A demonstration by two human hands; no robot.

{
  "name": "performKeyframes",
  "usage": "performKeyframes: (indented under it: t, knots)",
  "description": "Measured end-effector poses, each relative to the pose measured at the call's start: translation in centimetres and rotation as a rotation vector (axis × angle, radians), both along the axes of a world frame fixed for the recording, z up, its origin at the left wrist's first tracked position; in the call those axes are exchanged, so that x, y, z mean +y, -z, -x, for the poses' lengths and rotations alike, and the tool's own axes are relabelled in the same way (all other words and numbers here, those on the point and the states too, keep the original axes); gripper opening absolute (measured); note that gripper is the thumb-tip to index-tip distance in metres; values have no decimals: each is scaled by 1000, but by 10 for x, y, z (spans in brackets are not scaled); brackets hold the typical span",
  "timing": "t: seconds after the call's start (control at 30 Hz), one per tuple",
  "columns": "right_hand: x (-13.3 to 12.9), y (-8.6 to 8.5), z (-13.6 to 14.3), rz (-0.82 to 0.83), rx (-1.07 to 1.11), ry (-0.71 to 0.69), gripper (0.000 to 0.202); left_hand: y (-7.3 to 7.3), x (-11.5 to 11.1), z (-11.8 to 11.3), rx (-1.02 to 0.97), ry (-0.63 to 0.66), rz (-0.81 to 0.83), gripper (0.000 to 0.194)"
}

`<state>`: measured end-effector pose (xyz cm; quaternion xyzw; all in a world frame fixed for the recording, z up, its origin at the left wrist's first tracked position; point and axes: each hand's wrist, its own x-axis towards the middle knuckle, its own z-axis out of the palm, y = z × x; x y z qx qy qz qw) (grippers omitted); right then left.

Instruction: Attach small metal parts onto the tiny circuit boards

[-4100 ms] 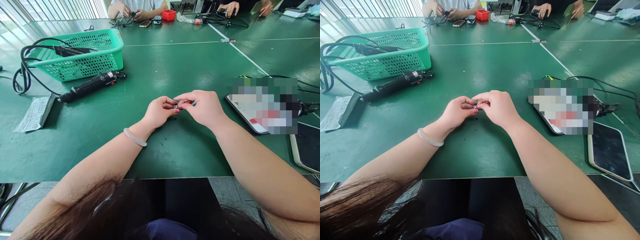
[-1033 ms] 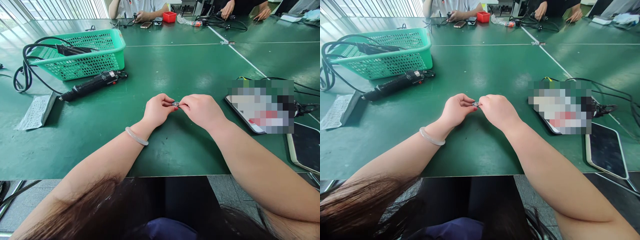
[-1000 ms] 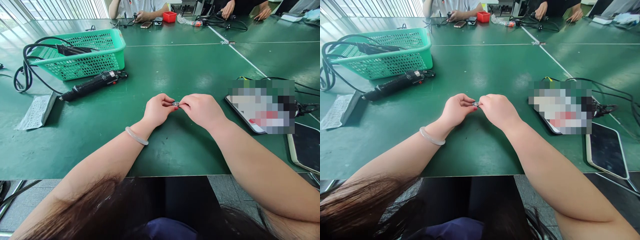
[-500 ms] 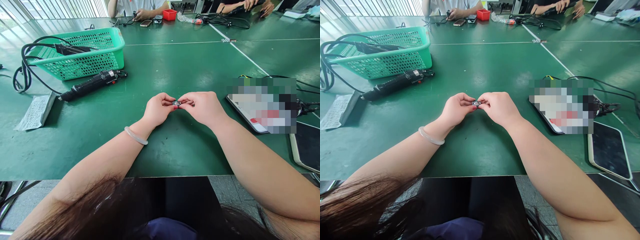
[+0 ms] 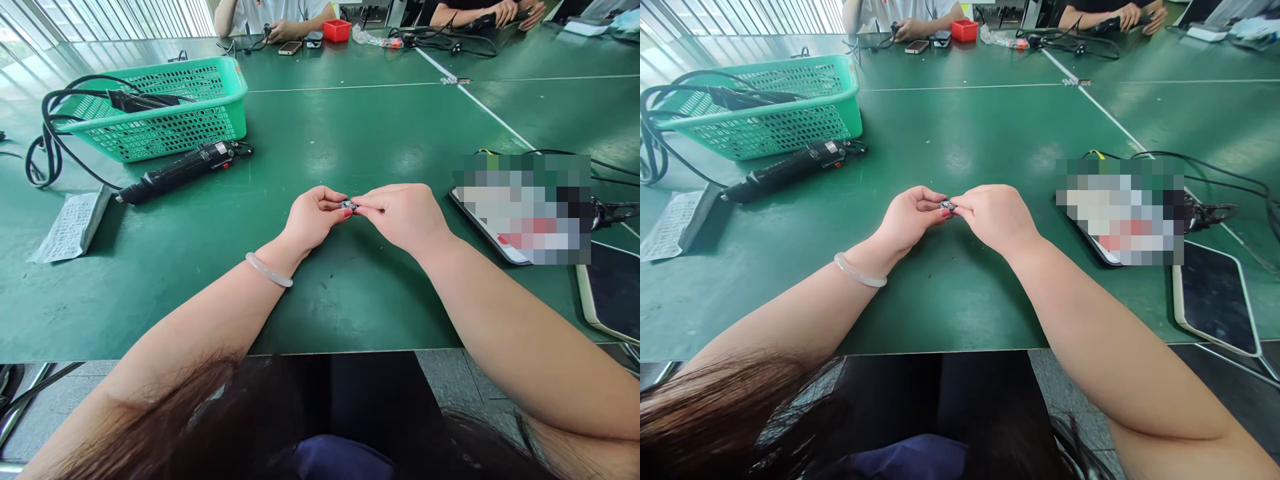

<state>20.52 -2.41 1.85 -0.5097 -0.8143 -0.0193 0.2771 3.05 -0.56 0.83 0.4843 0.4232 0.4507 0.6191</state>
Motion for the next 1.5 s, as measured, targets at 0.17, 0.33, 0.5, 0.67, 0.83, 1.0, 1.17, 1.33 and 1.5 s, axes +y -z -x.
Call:
performKeyframes:
  t: [0.17, 0.33, 0.5, 0.67, 0.83, 1.0, 1.17, 1.33, 1.5]
  knots:
    - [0, 0, 0, -29, -30, -10, 25, -1, -1, 0, -17, 1, 14, 21]
    - [0, 1, 0, -47, -56, 7, 26, -3, -2, -1, -31, -4, 20, 19]
    - [0, 3, 0, -39, -25, 34, 27, -2, -2, -1, -20, -4, 28, 18]
    - [2, 2, 0, 56, -2, 77, 23, -2, -2, -2, -34, -10, 37, 23]
    - [3, 1, 0, 85, 2, 57, 21, -5, -2, -3, -30, -18, 51, 25]
    - [3, 3, 1, 77, 66, 30, 25, -5, -1, -3, -32, -32, 60, 24]
    - [5, 7, 3, 88, 138, 22, 25, -5, -1, -2, -51, -45, 50, 23]
    - [8, 10, 5, 70, 168, 26, 20, -2, 2, -1, -62, -70, 28, 23]
    - [11, 12, 5, 35, 150, 28, 15, 0, 4, 0, -29, -76, -12, 22]
